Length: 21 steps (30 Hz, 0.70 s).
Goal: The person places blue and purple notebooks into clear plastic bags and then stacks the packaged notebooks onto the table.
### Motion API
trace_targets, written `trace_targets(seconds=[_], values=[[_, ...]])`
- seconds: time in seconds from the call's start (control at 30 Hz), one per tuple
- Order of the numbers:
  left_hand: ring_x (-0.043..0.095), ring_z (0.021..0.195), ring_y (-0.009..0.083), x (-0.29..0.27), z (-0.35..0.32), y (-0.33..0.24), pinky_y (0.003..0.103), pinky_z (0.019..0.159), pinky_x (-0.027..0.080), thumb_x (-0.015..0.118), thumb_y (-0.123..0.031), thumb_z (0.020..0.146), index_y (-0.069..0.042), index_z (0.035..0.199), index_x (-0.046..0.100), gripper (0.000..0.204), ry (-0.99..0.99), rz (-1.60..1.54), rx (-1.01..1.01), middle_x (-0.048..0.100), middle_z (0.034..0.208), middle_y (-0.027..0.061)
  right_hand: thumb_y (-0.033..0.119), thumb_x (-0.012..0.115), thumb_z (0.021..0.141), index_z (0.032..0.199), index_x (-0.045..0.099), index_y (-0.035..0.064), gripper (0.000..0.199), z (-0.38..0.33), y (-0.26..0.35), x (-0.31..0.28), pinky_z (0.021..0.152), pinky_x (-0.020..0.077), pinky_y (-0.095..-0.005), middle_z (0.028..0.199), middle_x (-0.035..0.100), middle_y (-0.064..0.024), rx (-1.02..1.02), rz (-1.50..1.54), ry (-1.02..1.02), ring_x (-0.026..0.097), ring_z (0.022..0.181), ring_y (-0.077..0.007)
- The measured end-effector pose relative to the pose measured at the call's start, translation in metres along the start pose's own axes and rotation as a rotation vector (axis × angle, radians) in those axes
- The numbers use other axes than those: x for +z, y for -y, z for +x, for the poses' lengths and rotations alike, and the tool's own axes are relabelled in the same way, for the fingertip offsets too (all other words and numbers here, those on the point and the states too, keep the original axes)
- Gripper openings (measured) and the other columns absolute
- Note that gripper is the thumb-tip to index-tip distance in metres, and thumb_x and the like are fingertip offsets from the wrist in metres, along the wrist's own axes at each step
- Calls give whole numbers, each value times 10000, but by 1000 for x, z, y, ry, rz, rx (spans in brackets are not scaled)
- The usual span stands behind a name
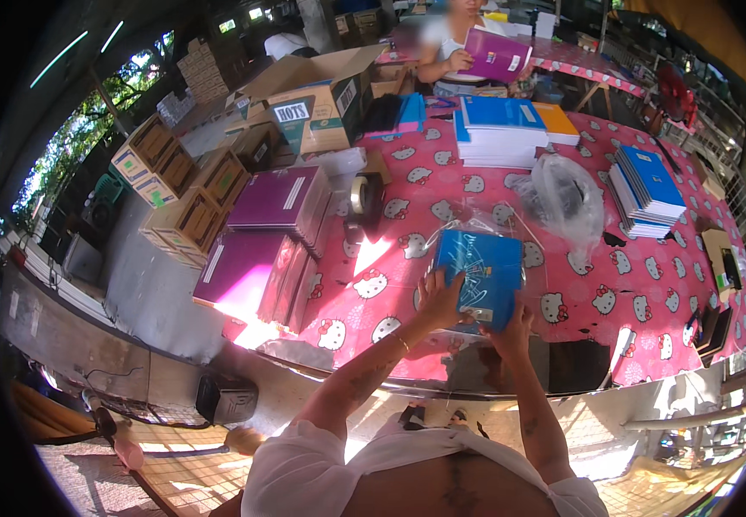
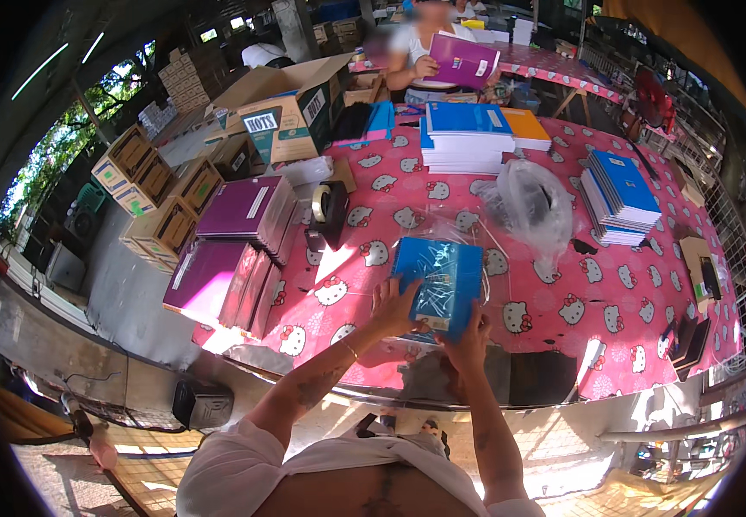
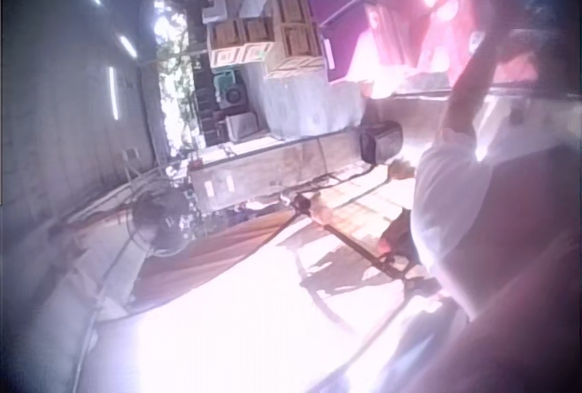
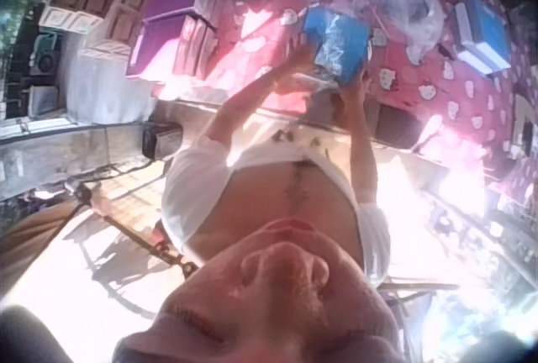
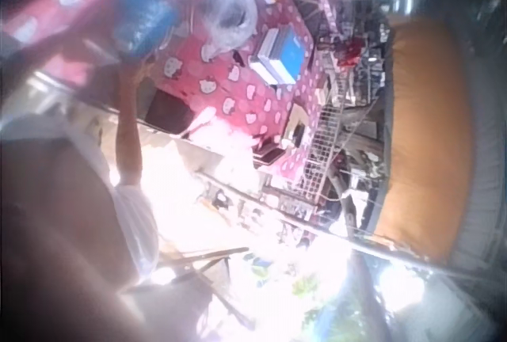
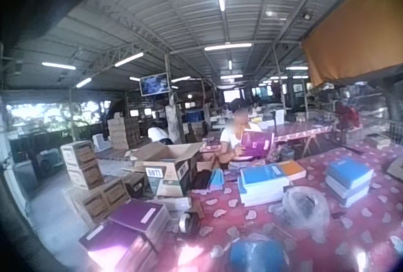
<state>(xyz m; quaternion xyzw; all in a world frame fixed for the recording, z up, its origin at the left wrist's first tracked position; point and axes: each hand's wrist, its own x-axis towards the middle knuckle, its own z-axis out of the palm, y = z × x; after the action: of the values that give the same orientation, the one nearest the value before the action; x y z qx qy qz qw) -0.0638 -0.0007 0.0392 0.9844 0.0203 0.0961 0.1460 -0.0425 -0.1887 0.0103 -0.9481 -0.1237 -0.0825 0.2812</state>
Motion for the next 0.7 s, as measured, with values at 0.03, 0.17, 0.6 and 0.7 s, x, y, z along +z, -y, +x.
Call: trace_targets(seconds=[0.03,0.17,0.6,0.7], values=[[372,1340,393,5,9,10,538,1094,315,806,-444,750,-51,1378,490,806,-49,-99,-64,433,1387,262,266,885,636,1506,281,170,1064,1,-19,12,1022,399,-541,1356,392,-206,51,129,10,430,1257,-434],[615,860,295,-10,43,164,409,710,513,799,-323,813,-30,1135,624,469,-760,-339,-375,640,1003,156,248,899,583,1527,246,168,1151,5,-21,21,1030,398,-536,1312,398,-206,70,285,25,424,1246,-429],[507,548,89,-11,43,267,229,503,391,659,-39,862,-92,859,716,78,-562,-1634,-836,629,723,-25,278,898,586,1529,247,124,1156,5,-27,22,1033,376,-547,1330,400,-226,105,324,81,423,1239,-428],[725,811,353,-47,35,324,451,684,572,690,-360,847,-20,884,731,344,-368,207,-621,725,825,183,293,894,586,1536,238,143,1164,15,-11,27,1040,376,-542,1336,396,-226,53,312,93,419,1251,-437]])
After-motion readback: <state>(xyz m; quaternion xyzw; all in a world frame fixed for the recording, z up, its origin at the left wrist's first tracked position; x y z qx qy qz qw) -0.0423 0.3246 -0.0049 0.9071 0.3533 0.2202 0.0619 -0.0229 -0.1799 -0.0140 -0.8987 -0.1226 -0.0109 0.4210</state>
